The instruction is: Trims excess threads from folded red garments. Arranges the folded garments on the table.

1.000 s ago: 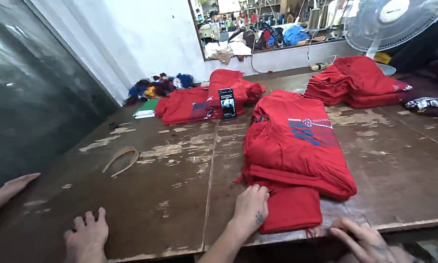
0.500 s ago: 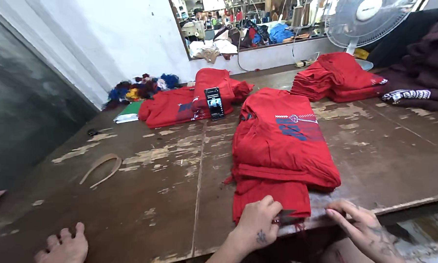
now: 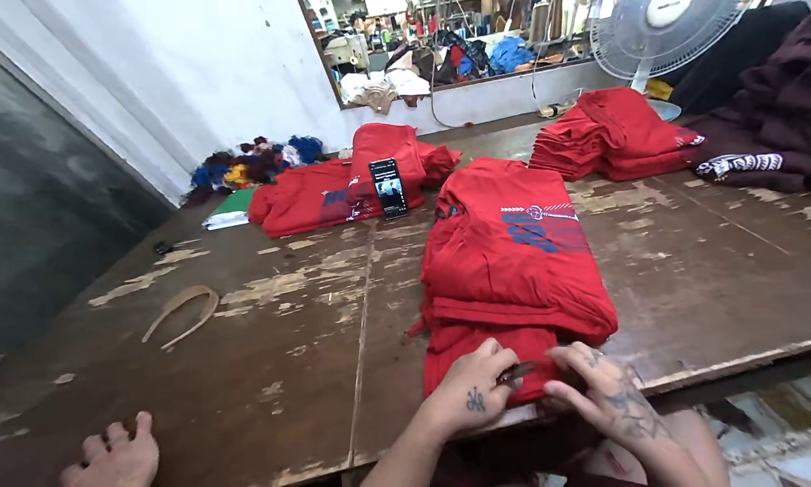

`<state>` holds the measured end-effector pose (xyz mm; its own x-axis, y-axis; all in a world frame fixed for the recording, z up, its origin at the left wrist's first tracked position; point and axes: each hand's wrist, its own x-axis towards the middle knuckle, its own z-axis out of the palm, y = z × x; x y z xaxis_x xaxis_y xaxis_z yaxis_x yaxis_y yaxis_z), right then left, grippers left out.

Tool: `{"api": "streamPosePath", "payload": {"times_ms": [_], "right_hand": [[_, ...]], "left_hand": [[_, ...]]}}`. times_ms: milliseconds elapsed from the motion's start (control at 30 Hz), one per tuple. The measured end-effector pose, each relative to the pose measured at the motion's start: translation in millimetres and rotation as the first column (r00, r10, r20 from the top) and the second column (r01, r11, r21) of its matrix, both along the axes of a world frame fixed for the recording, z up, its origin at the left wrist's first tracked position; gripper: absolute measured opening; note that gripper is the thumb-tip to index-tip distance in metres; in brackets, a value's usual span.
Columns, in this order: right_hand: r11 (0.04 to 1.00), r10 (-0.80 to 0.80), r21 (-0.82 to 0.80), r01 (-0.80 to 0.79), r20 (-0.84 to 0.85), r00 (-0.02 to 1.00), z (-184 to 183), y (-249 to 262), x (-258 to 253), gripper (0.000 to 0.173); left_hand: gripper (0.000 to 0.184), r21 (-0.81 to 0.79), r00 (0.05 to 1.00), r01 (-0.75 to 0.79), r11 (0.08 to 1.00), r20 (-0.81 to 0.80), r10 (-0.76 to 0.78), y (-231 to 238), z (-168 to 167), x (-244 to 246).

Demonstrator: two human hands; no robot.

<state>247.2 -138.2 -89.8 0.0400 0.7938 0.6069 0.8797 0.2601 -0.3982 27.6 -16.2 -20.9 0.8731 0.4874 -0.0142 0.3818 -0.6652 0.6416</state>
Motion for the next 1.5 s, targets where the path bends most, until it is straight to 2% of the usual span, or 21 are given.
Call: {"api": "streamPosePath", "payload": {"times_ms": [33, 167, 333, 433, 467, 500, 567, 600, 633, 700, 733, 767, 800, 833, 867, 967, 1033, 1100, 1233, 1367, 1500], "right_hand": [[1.0, 0.012, -0.02, -0.011, 0.018, 1.0, -2.0, 3.3, -3.2, 0.046], [0.999, -0.049, 0.003, 0.049, 0.007, 0.999, -7.1, -3.2, 8.4, 0.022], [0.999, -0.032, 0.025, 0.034, -0.075, 0.997, 2.7, -9.7, 9.7, 0.035], [0.999, -0.027, -0.024, 0.027, -0.037, 0.999, 1.7, 6.3, -12.8, 0.054], [0.999, -0.047, -0.014, 0.047, -0.003, 0.999, -2.3, 13.8, -17.1, 0.054], [0.998, -0.066, 0.008, 0.066, 0.019, 0.998, -7.7, 18.6, -17.5, 0.044], [0.99, -0.117, 0.081, 0.114, 0.032, 0.993, -15.0, 15.3, -9.7, 0.028], [0.986, -0.135, 0.109, 0.129, 0.054, 0.989, -18.9, 8.8, -2.7, 0.024], [0.987, -0.125, 0.115, 0.116, 0.077, 0.989, -23.4, 1.2, 2.6, 0.023], [0.991, -0.094, 0.103, 0.082, 0.116, 0.989, -33.5, -8.3, 2.8, 0.027], [0.992, -0.091, 0.1, 0.08, 0.11, 0.99, -33.6, -9.8, -1.1, 0.03], [0.993, -0.087, 0.089, 0.079, 0.087, 0.992, -28.4, -9.8, -5.6, 0.032], [0.995, -0.076, 0.069, 0.072, 0.052, 0.996, -22.1, -8.9, -9.8, 0.034], [0.997, -0.056, 0.06, 0.055, 0.022, 0.998, -18.2, -7.4, -11.8, 0.031], [0.998, -0.031, 0.061, 0.031, 0.005, 1.0, -18.5, -7.9, -10.5, 0.024], [0.995, 0.044, 0.093, -0.039, -0.057, 0.997, -27.1, -29.6, 4.8, 0.015], [0.995, 0.069, 0.077, -0.062, -0.091, 0.993, -29.6, -54.0, 14.0, 0.014], [0.997, 0.071, 0.041, -0.067, -0.099, 0.992, -26.0, -68.2, 17.9, 0.018], [0.998, -0.035, -0.063, 0.027, -0.131, 0.991, -5.9, -44.3, 7.1, 0.036], [0.977, -0.163, -0.151, 0.152, -0.064, 0.985, -7.5, -7.9, -4.4, 0.044], [0.983, -0.113, -0.147, 0.107, -0.037, 0.993, -13.3, -7.9, 3.7, 0.019]], "left_hand": [[0.023, 0.01, 0.999, 0.013, 1.0, -0.041, -0.012, 0.3, 2.4, 3.1], [0.028, 0.105, 0.986, 0.06, 0.993, -0.16, -0.043, -7.2, -9.3, 2.9], [0.023, 0.001, 0.999, -0.029, 1.0, 0.023, 0.029, -1.2, -6.8, -0.8], [0.022, 0.13, 0.996, -0.084, 0.988, 0.01, 0.084, -2.6, 2.8, 10.9], [0.018, 0.23, 0.992, -0.112, 0.967, 0.076, 0.097, -4.5, 0.6, 13.6], [0.014, 0.313, 0.982, -0.132, 0.941, 0.17, 0.081, -5.3, -3.5, 13.7], [0.016, 0.332, 0.975, -0.102, 0.938, 0.223, 0.027, -2.7, -2.3, 3.8], [0.021, 0.298, 0.991, -0.065, 0.952, 0.128, 0.027, 0.0, 2.8, -4.6], [0.027, 0.251, 0.998, -0.021, 0.968, -0.055, 0.036, 2.4, 9.1, -11.3], [0.037, 0.134, 0.903, 0.017, 0.991, -0.427, 0.042, 5.5, 20.7, -9.7], [0.037, 0.138, 0.889, 0.003, 0.99, -0.455, 0.061, 4.8, 23.8, -5.1], [0.035, 0.171, 0.925, -0.031, 0.985, -0.369, 0.093, 2.6, 24.7, 0.7], [0.034, 0.185, 0.973, -0.091, 0.978, -0.192, 0.127, 1.0, 20.3, 9.1], [0.035, 0.14, 0.987, -0.158, 0.978, -0.014, 0.161, 0.2, 12.0, 20.2], [0.036, 0.058, 0.976, -0.207, 0.977, 0.079, 0.202, -1.3, 1.5, 30.9], [0.035, -0.04, 0.943, -0.292, 0.956, 0.154, 0.294, -4.8, -24.8, 38.8], [0.042, -0.1, 0.926, -0.298, 0.949, 0.213, 0.313, -1.2, -28.2, 32.4], [0.05, -0.166, 0.924, -0.27, 0.948, 0.232, 0.304, -0.4, -26.1, 29.8], [0.039, -0.248, 0.881, -0.187, 0.95, 0.386, 0.274, -8.0, -31.1, 45.5], [0.042, -0.146, 0.897, -0.182, 0.972, 0.38, 0.225, -11.8, -42.0, 53.9], [0.04, -0.027, 0.942, -0.11, 0.994, 0.315, 0.113, -12.2, -40.0, 46.3]]}}
